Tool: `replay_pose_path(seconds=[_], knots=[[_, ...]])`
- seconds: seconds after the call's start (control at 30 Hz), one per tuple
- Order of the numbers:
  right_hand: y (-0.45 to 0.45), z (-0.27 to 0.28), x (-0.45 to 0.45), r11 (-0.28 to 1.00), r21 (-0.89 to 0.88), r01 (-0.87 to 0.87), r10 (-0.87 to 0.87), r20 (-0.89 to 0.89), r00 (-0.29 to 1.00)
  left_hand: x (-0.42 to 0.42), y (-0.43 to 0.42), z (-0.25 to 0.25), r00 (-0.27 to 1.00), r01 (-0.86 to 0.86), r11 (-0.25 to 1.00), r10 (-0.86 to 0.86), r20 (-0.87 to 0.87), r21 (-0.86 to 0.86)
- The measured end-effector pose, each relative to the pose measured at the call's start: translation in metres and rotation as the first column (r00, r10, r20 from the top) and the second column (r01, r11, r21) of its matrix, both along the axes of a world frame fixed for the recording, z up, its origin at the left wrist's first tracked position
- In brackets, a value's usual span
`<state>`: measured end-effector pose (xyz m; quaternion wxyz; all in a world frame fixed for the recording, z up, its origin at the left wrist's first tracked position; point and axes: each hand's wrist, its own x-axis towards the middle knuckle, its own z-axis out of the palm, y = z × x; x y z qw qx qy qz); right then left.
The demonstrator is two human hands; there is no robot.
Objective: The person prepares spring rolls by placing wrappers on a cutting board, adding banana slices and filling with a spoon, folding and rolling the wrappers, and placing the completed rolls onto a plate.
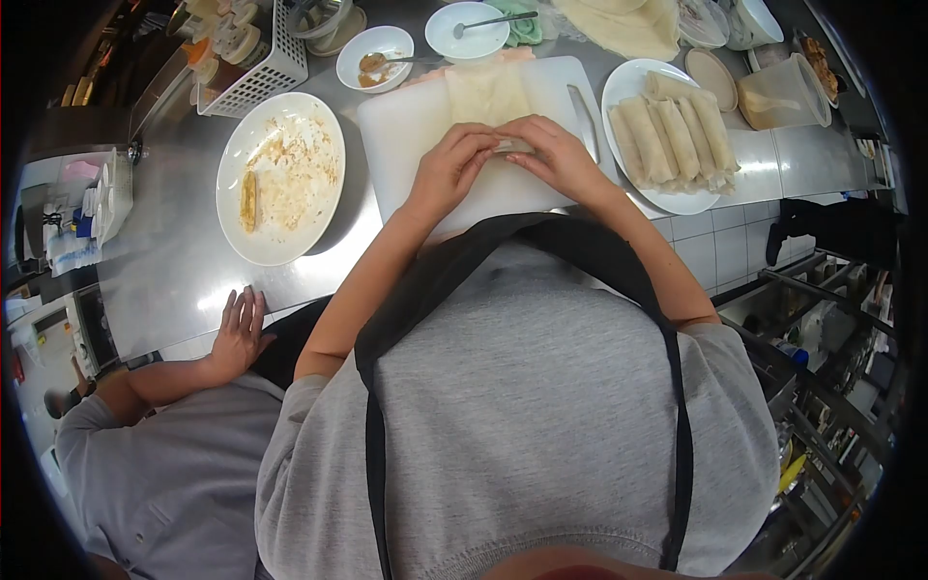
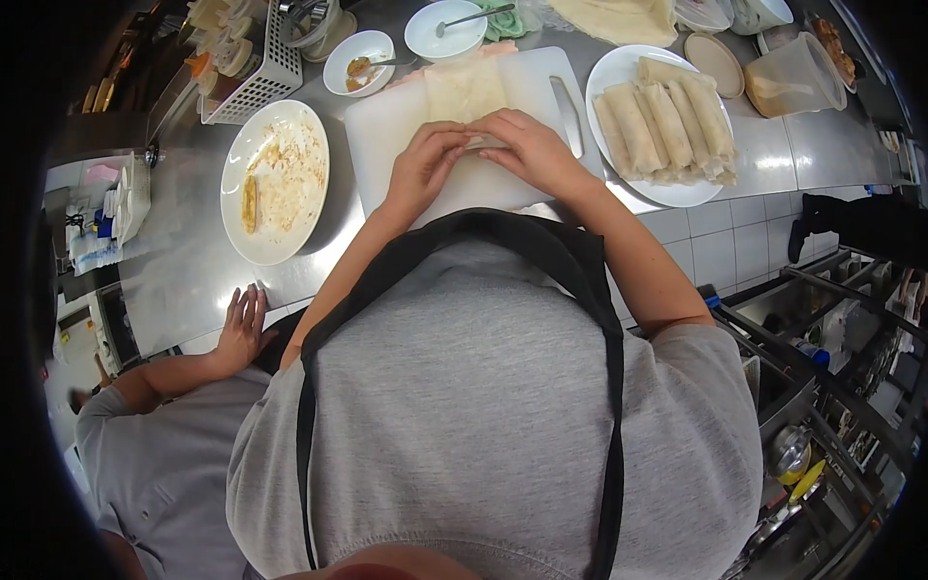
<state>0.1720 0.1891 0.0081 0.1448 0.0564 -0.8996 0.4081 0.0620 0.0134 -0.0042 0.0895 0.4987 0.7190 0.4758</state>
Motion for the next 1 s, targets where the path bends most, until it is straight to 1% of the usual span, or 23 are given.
replay_pose_path(seconds=[0.03, 0.1, 0.17, 0.23, 0.27, 0.33, 0.37, 0.43, 0.57, 0.63, 0.73, 0.8, 0.87, 0.93, 1.0], knots=[[-0.001, 0.001, 0.000, 1.000, 0.021, 0.018, -0.018, 0.004, 1.000, -0.001, -0.001, 0.003, 0.998, -0.014, 1.000, 0.016, 0.055, -0.022], [-0.003, 0.001, -0.001, 0.999, 0.042, 0.034, -0.035, 0.009, 0.999, -0.001, -0.002, -0.001, 0.999, -0.001, 0.999, 0.003, 0.053, -0.037], [-0.004, -0.001, -0.001, 0.982, 0.183, 0.052, -0.034, -0.096, 0.995, -0.004, -0.002, -0.005, 0.999, 0.017, 0.999, -0.014, 0.052, -0.050], [-0.003, -0.004, -0.002, 0.977, 0.208, 0.051, -0.031, -0.096, 0.995, -0.007, -0.001, -0.004, 0.970, 0.078, 0.996, -0.068, -0.233, 0.033], [-0.002, -0.005, -0.002, 0.971, 0.233, 0.050, -0.028, -0.098, 0.995, -0.007, -0.002, -0.003, 0.970, 0.080, 0.996, -0.070, -0.233, 0.033], [-0.001, -0.004, -0.003, 0.974, 0.218, 0.056, -0.035, -0.096, 0.995, -0.007, -0.006, 0.005, 0.908, -0.021, 1.000, 0.024, -0.418, 0.014], [-0.001, -0.004, -0.003, 0.978, 0.201, 0.059, -0.041, -0.096, 0.995, -0.008, -0.007, 0.003, 0.908, -0.020, 1.000, 0.024, -0.418, 0.013], [0.002, -0.005, -0.007, 0.980, 0.194, 0.047, -0.034, -0.067, 0.997, -0.011, -0.009, -0.003, 0.954, 0.001, 0.997, -0.023, -0.298, -0.072], [0.005, 0.003, -0.009, 0.983, 0.182, -0.015, 0.013, 0.011, 1.000, -0.020, -0.011, -0.006, 0.960, 0.046, 0.993, -0.074, -0.269, -0.106], [0.005, 0.002, -0.008, 0.984, 0.179, -0.025, 0.027, -0.008, 1.000, -0.023, -0.011, -0.002, 0.961, 0.106, 0.988, -0.131, -0.242, -0.114], [0.005, -0.002, -0.007, 0.985, 0.171, -0.021, 0.025, -0.021, 0.999, -0.027, -0.011, -0.001, 0.954, 0.128, 0.985, -0.153, -0.256, -0.112], [0.005, -0.003, -0.007, 0.986, 0.166, -0.006, 0.008, -0.015, 1.000, -0.030, -0.010, -0.001, 0.952, 0.122, 0.985, -0.151, -0.265, -0.123], [0.007, -0.003, -0.008, 0.995, 0.103, -0.007, 0.002, 0.051, 0.999, -0.031, -0.010, -0.001, 0.949, 0.118, 0.984, -0.151, -0.275, -0.133], [0.011, -0.005, -0.011, 0.993, 0.118, -0.024, 0.017, 0.062, 0.998, -0.031, -0.012, -0.003, 0.989, 0.053, 0.980, -0.078, -0.126, -0.193], [0.013, -0.004, -0.013, 0.990, 0.135, -0.041, 0.032, 0.071, 0.997, -0.033, -0.012, -0.003, 0.984, 0.056, 0.979, -0.087, -0.155, -0.198]])
